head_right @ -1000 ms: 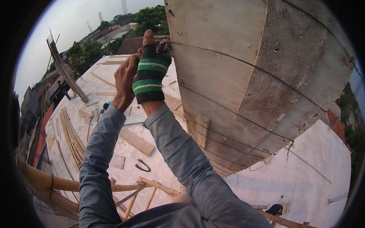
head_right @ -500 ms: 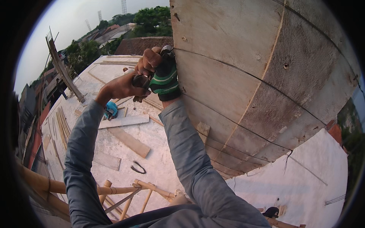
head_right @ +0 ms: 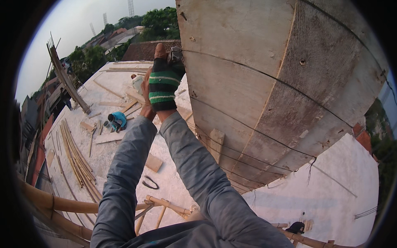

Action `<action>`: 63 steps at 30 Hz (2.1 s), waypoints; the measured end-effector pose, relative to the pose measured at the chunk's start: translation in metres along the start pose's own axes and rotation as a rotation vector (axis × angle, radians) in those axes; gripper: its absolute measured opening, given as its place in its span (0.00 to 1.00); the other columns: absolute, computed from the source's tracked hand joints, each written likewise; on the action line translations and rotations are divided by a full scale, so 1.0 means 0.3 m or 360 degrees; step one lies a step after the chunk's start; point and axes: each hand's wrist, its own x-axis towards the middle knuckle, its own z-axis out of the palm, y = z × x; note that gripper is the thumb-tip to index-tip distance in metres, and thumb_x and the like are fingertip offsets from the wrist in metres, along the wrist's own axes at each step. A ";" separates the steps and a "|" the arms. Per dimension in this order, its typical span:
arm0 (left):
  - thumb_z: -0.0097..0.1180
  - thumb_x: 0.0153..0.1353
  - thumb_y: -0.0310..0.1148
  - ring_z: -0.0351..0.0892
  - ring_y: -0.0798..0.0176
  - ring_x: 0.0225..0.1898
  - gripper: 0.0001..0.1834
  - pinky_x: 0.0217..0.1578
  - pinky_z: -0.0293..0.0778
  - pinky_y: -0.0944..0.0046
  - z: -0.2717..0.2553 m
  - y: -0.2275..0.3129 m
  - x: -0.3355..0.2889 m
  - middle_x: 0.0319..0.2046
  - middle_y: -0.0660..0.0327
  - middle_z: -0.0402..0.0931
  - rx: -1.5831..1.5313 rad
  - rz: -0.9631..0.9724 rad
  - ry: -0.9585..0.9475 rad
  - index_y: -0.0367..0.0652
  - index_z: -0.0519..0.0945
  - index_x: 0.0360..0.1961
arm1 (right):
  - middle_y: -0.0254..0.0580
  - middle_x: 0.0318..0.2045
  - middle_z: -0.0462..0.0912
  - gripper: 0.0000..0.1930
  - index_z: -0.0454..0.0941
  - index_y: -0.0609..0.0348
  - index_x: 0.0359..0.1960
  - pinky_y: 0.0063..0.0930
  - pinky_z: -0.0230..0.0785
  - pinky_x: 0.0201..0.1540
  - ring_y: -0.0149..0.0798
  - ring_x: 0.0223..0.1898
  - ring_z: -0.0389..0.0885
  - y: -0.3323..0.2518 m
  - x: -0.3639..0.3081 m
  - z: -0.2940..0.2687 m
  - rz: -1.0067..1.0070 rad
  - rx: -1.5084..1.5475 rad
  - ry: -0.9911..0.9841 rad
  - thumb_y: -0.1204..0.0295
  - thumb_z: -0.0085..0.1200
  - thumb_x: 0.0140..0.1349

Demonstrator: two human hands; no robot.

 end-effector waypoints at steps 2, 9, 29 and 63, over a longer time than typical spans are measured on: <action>0.65 0.56 0.30 0.82 0.42 0.46 0.23 0.45 0.76 0.48 0.000 0.009 -0.028 0.45 0.50 0.80 -0.0247 0.0022 -0.0062 0.41 0.74 0.53 | 0.25 0.18 0.68 0.26 0.69 0.50 0.21 0.31 0.55 0.27 0.26 0.23 0.64 0.022 0.025 -0.021 -0.0117 -0.0017 -0.0083 0.48 0.65 0.66; 0.77 0.45 0.33 0.84 0.50 0.46 0.32 0.51 0.75 0.53 -0.189 -0.013 0.116 0.43 0.50 0.84 -0.0745 -0.0047 -0.1033 0.38 0.79 0.53 | 0.29 0.14 0.69 0.26 0.67 0.51 0.18 0.26 0.59 0.22 0.28 0.19 0.72 0.051 0.047 -0.058 -0.0211 0.0176 -0.0382 0.53 0.63 0.69; 0.71 0.55 0.36 0.87 0.53 0.31 0.18 0.34 0.81 0.54 -0.430 0.007 0.252 0.30 0.62 0.87 0.0236 0.0133 -0.0579 0.55 0.86 0.47 | 0.33 0.24 0.82 0.13 0.79 0.54 0.28 0.25 0.71 0.30 0.28 0.24 0.78 -0.056 -0.058 0.091 -0.0010 0.0628 -0.0134 0.62 0.67 0.65; 0.33 0.81 0.44 0.63 0.44 0.73 0.31 0.70 0.57 0.27 -0.231 0.079 0.103 0.73 0.53 0.62 -0.3806 -0.1391 0.0798 0.58 0.42 0.79 | 0.33 0.50 0.79 0.18 0.75 0.58 0.58 0.21 0.77 0.52 0.26 0.47 0.79 -0.103 0.017 -0.081 0.0247 0.0863 -0.1007 0.75 0.63 0.68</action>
